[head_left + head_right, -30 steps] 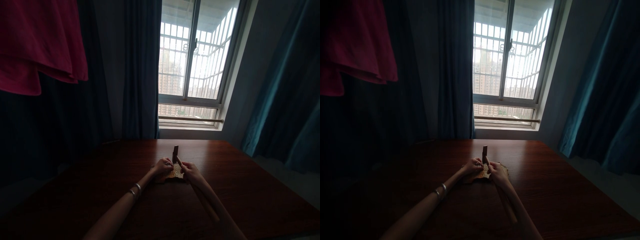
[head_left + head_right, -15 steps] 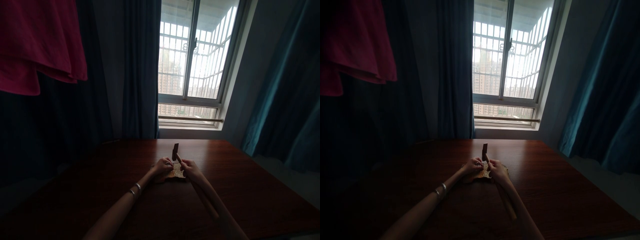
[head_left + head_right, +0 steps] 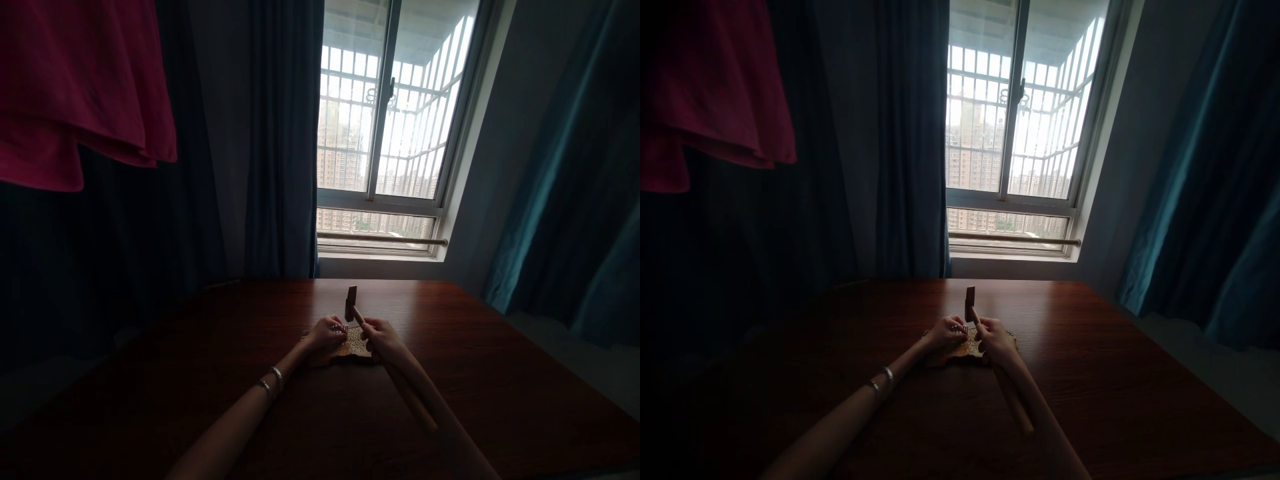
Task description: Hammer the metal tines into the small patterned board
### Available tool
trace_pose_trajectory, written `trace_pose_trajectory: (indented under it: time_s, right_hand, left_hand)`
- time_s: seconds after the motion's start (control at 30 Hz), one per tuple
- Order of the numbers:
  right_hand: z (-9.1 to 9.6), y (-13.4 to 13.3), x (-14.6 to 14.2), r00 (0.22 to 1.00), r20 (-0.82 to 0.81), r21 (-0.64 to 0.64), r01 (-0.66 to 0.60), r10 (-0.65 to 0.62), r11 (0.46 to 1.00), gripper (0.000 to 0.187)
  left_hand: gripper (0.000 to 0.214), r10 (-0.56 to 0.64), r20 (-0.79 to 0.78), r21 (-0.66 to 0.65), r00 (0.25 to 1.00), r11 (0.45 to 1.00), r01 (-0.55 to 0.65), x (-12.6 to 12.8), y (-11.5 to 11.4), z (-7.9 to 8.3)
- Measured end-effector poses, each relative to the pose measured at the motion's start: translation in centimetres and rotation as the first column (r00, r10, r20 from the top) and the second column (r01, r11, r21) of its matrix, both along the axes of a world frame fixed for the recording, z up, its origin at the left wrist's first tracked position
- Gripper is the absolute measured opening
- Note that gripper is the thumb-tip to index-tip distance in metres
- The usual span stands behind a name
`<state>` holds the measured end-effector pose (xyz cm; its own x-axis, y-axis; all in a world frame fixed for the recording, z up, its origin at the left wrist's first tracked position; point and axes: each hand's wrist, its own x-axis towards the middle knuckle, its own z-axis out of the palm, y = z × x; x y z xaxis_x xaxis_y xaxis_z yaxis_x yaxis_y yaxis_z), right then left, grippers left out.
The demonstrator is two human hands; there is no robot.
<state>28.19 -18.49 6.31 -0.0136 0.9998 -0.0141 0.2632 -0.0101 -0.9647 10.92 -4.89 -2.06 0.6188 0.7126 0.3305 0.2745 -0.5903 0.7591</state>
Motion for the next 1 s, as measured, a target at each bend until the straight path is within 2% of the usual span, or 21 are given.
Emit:
trace_pose_trajectory:
  time_s: [0.23, 0.37, 0.53, 0.73, 0.9, 1.0]
  right_hand:
    - [0.05, -0.14, 0.04, 0.999, 0.045, -0.040, -0.017, 0.018, 0.999, 0.028]
    - [-0.05, -0.03, 0.06, 0.999, 0.034, 0.004, -0.028, 0.028, 1.000, 0.029]
    - [-0.56, 0.01, 0.00, 0.998, 0.052, -0.013, -0.017, 0.018, 1.000, 0.027]
    - [-0.45, -0.16, -0.13, 1.000, -0.028, 0.058, 0.002, -0.001, 0.998, 0.028]
    - [-0.08, -0.24, -0.31, 1.000, -0.005, -0.012, -0.001, 0.001, 1.000, 0.030]
    - [-0.22, -0.31, -0.28, 1.000, -0.028, 0.036, 0.015, -0.014, 0.999, 0.031]
  left_hand:
    - [0.027, -0.002, -0.009, -0.013, 1.000, 1.000, 0.002, 0.03, -0.07, 0.05]
    - [0.027, -0.006, 0.002, -0.014, 1.000, 1.000, 0.006, 0.08, -0.16, 0.17]
    - [0.028, 0.014, -0.017, -0.014, 1.000, 1.000, -0.014, 0.04, -0.42, 0.50]
    - [0.028, 0.008, -0.002, -0.010, 1.000, 1.000, -0.008, -0.02, -0.42, 0.52]
    - [0.028, 0.007, -0.016, -0.010, 1.000, 1.000, -0.007, 0.05, -0.34, 0.44]
    - [0.027, 0.021, -0.018, 0.002, 1.000, 1.000, -0.021, 0.08, -0.41, 0.49]
